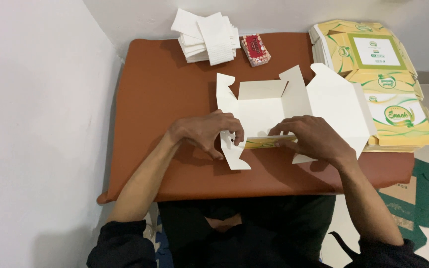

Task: Assembling a cardboard box by folding along pre-scored lines and tucking in flaps, then placing paper inserts inside.

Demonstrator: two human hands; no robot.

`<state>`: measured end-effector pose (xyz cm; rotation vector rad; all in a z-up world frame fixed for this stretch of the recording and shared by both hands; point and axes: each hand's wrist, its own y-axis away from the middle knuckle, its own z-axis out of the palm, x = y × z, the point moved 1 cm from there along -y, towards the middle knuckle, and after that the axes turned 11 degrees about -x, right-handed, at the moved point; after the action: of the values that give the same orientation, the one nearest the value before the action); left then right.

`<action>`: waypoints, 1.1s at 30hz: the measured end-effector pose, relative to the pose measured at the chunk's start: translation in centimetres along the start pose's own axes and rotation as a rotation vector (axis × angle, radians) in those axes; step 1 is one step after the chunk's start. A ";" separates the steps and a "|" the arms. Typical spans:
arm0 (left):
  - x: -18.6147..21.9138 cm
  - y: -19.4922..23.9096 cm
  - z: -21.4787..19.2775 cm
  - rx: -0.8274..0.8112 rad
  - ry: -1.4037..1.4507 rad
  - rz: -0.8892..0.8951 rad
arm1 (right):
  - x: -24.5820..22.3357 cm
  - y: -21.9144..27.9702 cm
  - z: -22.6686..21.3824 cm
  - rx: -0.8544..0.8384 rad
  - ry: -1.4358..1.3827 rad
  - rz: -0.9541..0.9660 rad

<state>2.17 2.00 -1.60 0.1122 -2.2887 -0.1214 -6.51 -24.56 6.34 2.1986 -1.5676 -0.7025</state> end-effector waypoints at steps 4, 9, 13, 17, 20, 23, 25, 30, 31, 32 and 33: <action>-1.3 -0.6 0.3 0.082 0.017 0.080 | 1.0 -3.1 -1.1 -0.059 0.021 -0.043; -1.2 -0.4 -0.6 0.320 -0.119 0.138 | 0.4 -5.8 -2.7 -0.116 -0.005 -0.151; -0.9 -0.4 -0.5 0.375 -0.118 0.124 | 0.2 -7.0 -2.5 -0.102 -0.044 -0.204; -1.0 -0.2 -0.7 0.452 -0.019 0.147 | 1.3 -8.1 -1.6 -0.034 -0.185 -0.320; -1.1 -0.5 -0.9 0.503 -0.008 0.147 | 2.0 -8.2 -0.8 0.056 -0.289 -0.414; -1.3 -0.8 -1.1 0.562 -0.022 0.150 | 3.0 -8.1 0.0 0.125 -0.345 -0.464; -0.8 -0.6 -1.1 0.586 -0.034 0.144 | 3.2 -8.0 0.4 0.150 -0.361 -0.477; -1.3 -0.7 -0.7 0.645 -0.144 0.096 | 3.5 -8.3 0.6 0.181 -0.407 -0.490; -1.1 -0.7 -0.8 0.647 -0.148 0.097 | 3.5 -8.3 0.7 0.184 -0.403 -0.491; -0.9 -0.6 -0.8 0.650 -0.182 0.083 | 3.4 -8.4 0.7 0.198 -0.392 -0.506; -0.7 -0.6 -0.8 0.653 -0.217 0.069 | 3.4 -8.4 0.8 0.213 -0.382 -0.520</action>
<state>3.22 1.46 -1.69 0.3699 -2.4600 0.6840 0.40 -25.00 0.47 2.8031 -1.2686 -1.2147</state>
